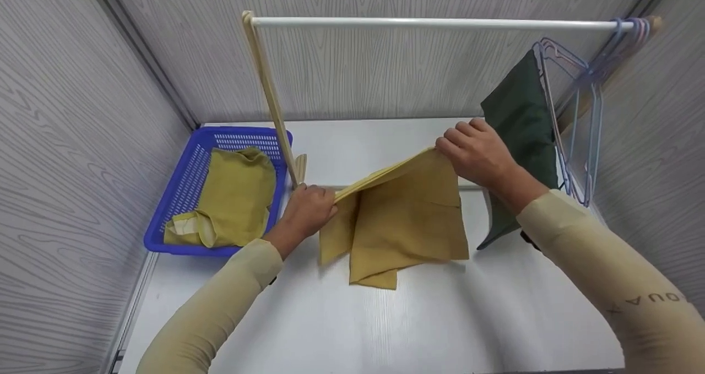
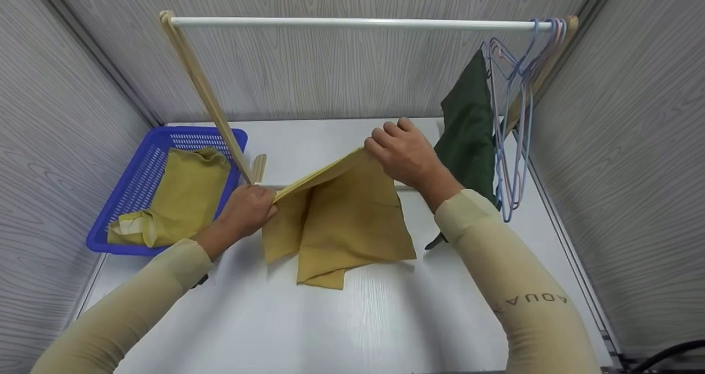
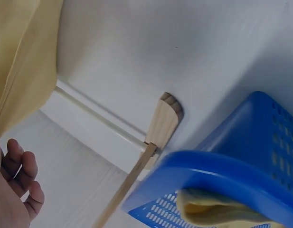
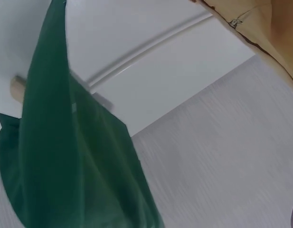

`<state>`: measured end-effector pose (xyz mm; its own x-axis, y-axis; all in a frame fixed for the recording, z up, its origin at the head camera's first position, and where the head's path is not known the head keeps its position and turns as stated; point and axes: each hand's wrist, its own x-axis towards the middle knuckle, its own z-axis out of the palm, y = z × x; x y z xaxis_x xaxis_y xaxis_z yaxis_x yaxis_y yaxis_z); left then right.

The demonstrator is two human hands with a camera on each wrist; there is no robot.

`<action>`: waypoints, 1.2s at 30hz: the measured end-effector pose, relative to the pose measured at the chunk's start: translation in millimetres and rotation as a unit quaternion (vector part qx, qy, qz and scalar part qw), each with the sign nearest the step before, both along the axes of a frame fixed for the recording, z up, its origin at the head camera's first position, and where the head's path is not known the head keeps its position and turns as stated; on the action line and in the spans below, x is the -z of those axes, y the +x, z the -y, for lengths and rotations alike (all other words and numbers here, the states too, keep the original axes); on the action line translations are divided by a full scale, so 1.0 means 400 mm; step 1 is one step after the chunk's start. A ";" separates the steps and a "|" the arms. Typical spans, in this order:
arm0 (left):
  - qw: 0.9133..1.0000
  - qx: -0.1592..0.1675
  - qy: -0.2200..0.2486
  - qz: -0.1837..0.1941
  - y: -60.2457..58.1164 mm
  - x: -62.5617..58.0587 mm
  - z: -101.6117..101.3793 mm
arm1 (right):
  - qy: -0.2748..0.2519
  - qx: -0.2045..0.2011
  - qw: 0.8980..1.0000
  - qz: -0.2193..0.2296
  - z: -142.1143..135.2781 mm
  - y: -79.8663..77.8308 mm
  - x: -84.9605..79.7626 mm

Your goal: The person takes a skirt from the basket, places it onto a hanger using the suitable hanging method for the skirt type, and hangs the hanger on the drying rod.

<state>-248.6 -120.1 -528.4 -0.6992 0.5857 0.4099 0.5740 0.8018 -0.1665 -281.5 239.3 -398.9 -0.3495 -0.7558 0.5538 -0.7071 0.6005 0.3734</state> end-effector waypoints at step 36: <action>0.999 0.000 -0.051 -0.010 0.005 -0.071 0.169 | -0.049 0.063 0.996 -0.042 -0.159 0.005 0.037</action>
<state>-246.5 -187.5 -500.1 -0.6912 0.6251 0.3626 0.5699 0.7800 -0.2583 -279.5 302.8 -413.8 -0.3875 -0.6496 0.6541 -0.5923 0.7192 0.3632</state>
